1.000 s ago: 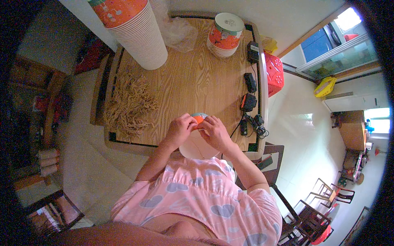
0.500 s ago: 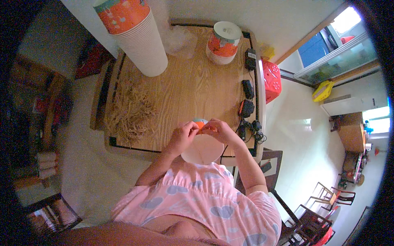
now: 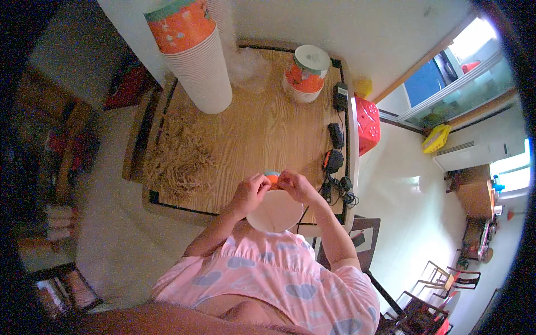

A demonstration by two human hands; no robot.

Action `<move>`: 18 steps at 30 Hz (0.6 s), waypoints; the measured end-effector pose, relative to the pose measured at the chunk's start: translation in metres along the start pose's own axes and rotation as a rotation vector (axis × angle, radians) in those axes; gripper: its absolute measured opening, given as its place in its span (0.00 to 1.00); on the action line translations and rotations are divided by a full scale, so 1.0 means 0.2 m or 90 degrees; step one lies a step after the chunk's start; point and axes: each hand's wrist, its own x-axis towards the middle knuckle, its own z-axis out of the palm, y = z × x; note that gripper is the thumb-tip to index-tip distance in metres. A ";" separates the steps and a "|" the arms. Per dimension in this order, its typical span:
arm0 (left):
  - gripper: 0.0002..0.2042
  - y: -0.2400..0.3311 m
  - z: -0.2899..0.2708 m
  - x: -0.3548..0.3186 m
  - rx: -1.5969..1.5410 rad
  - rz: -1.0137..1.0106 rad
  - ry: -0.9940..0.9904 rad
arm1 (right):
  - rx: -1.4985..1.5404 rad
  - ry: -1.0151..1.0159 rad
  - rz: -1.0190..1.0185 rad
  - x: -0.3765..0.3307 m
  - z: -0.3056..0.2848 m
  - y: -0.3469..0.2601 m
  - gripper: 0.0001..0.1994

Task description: Putting shredded paper and small items into decorative paper cups.

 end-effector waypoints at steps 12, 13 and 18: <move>0.02 0.00 -0.01 0.03 -0.195 -0.091 0.095 | -0.112 0.093 -0.006 -0.08 -0.02 -0.13 0.13; 0.02 0.01 -0.02 0.05 -0.196 -0.090 0.099 | -0.178 0.058 0.028 -0.09 -0.02 -0.14 0.16; 0.03 0.18 -0.12 0.11 -0.567 -0.151 -0.032 | -0.294 0.129 0.078 -0.04 0.04 -0.05 0.15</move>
